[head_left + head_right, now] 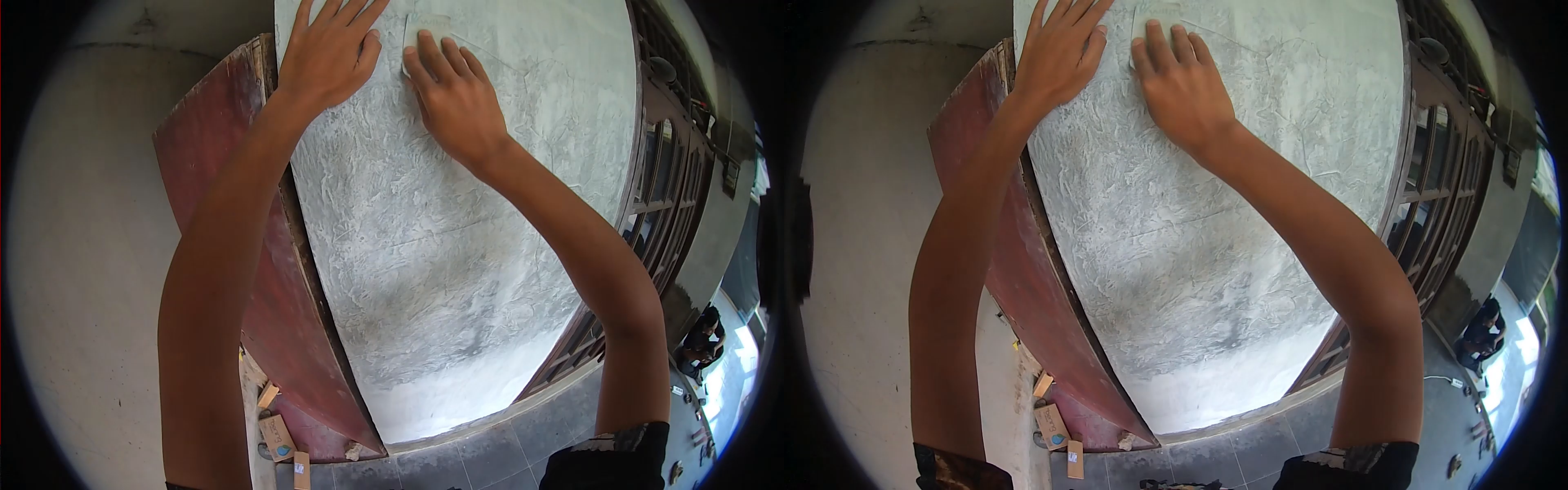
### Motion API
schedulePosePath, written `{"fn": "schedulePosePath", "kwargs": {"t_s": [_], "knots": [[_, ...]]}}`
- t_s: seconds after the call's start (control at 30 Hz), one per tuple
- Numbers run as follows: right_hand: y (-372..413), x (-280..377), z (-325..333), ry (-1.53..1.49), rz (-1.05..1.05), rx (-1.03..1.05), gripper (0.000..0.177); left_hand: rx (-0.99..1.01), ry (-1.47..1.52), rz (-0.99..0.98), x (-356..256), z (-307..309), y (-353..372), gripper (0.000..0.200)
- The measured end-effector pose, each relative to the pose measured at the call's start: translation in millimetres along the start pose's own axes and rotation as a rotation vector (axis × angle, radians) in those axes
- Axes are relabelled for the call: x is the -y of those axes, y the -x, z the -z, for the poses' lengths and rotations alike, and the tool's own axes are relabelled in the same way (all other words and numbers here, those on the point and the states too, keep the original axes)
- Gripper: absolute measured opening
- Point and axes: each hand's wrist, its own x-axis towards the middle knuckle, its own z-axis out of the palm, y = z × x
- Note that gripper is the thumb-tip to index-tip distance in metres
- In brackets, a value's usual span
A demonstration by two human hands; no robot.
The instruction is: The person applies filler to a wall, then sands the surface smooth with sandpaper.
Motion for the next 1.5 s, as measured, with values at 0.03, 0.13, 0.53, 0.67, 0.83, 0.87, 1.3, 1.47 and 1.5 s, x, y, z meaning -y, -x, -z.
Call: {"fn": "schedulePosePath", "kwargs": {"t_s": [0.03,0.13,0.53,0.67,0.83,0.87,1.3,1.47,1.5], "knots": [[20,11,5,-0.024,0.022,0.001,0.04,-0.009,0.01,0.005,-1,0,1,0.057],[-9,-8,-4,0.002,-0.024,-0.139,0.03,-0.014,-0.013,-0.006,-2,-1,-1,0.056],[-17,-30,-11,-0.099,-0.084,-0.087,0.033,0.008,-0.007,0.01,-8,2,1,0.058],[-48,-39,-18,-0.119,-0.182,0.001,0.035,0.04,0.023,0.0,-5,6,1,0.059],[30,-14,5,-0.095,-0.067,-0.09,0.034,0.026,-0.01,-0.008,-7,2,3,0.059],[29,-17,4,-0.088,-0.053,-0.09,0.035,0.02,-0.015,-0.002,-6,3,1,0.059],[-3,-27,-3,-0.069,-0.082,-0.146,0.032,0.036,0.012,-0.014,-9,5,2,0.057],[-48,-27,-10,-0.139,-0.161,-0.121,0.034,0.046,0.052,-0.001,-7,6,2,0.057],[-24,-13,-3,-0.112,-0.127,-0.095,0.033,0.037,0.054,-0.007,-6,6,3,0.057]]}}
